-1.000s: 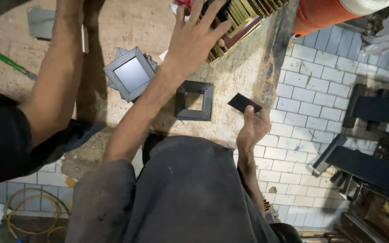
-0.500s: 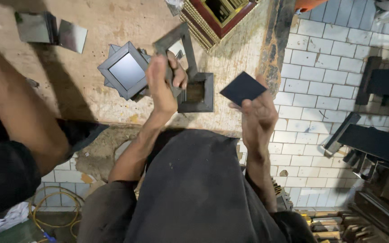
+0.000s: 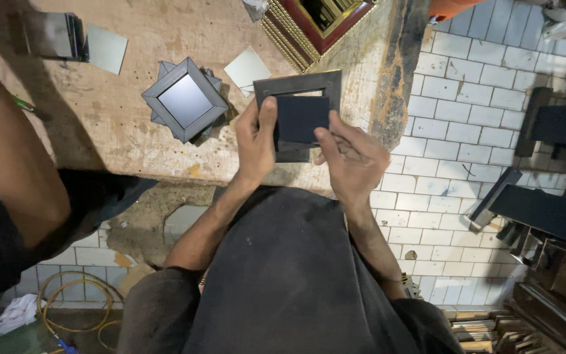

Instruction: The person sits at a workbench and inserts rectangular glass panes into small picture frames one at a time, pressing each pane into place and stacking the completed frames on the table. They occasionally reach for new panes and frames from the surrounding stacks.

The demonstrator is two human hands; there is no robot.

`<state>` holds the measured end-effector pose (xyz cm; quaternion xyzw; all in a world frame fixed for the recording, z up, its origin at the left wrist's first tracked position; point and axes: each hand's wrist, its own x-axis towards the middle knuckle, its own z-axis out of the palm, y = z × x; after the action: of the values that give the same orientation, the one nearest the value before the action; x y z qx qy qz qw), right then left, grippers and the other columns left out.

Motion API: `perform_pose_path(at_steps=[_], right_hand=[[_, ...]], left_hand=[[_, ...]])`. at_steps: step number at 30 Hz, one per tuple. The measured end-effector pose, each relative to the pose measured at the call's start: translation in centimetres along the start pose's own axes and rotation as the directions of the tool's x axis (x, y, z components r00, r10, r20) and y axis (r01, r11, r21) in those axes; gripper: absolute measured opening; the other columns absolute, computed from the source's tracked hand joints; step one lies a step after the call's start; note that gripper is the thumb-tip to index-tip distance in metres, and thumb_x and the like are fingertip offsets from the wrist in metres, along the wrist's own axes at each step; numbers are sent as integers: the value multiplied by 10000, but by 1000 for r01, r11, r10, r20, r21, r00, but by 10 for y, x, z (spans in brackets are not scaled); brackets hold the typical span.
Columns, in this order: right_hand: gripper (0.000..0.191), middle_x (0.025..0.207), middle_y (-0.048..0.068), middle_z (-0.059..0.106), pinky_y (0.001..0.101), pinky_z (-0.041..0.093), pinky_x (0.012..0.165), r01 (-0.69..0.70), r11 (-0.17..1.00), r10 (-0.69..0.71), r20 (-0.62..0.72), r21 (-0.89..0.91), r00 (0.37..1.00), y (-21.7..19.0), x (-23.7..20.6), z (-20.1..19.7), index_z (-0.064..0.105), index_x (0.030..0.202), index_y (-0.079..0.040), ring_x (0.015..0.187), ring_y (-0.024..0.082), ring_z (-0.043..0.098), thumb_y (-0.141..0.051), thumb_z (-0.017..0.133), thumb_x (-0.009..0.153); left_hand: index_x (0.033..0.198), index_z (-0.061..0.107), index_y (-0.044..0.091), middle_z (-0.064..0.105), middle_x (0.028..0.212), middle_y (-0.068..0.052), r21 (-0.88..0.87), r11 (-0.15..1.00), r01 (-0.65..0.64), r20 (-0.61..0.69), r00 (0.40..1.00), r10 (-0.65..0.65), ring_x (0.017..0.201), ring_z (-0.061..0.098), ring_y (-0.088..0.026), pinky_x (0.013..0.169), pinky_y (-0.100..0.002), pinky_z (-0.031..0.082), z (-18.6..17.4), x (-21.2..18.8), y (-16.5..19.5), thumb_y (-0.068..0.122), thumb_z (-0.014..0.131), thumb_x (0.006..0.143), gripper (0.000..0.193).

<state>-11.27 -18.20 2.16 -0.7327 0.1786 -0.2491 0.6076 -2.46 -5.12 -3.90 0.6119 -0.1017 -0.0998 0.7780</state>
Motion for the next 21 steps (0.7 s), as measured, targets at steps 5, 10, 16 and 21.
perform_pose_path(at_steps=[5, 10, 16, 21], right_hand=[[298, 1037, 227, 754, 228, 619, 593, 15, 983, -2, 74, -185, 997, -6, 3, -3, 718, 1208, 69, 800, 157, 767, 28, 798, 923], [340, 1051, 187, 764, 250, 618, 663, 94, 932, -82, 47, -351, 995, -13, 8, -1, 740, 1242, 14, 840, 157, 737, -17, 834, 916], [464, 1194, 144, 511, 374, 464, 737, 393, 611, -248, 305, -687, 919, -21, 10, 5, 834, 1183, -155, 902, 304, 511, -228, 1009, 760], [645, 1353, 150, 458, 309, 487, 804, 401, 758, -351, 197, -514, 915, -14, 12, -1, 575, 1438, -30, 956, 185, 536, -144, 897, 891]], left_hand=[[1191, 643, -11, 619, 886, 0, -1, 1000, 15, 31, 999, -15, 806, 573, -48, 698, -248, 486, -2, -5, -15, 419, 415, 1183, 487], [1238, 649, -19, 666, 899, -13, -68, 997, 35, 14, 999, -34, 789, 588, -58, 657, -234, 487, 3, -6, -12, 387, 473, 1139, 454], [1175, 666, -23, 739, 1000, -54, 35, 996, 80, -47, 996, -78, 904, 693, -100, 783, -253, 587, -1, 3, 0, 237, 707, 1021, 305], [1181, 694, -23, 752, 1051, -62, -39, 995, 90, -73, 993, -93, 955, 687, -107, 858, -276, 579, -3, 3, 13, 225, 716, 1034, 289]])
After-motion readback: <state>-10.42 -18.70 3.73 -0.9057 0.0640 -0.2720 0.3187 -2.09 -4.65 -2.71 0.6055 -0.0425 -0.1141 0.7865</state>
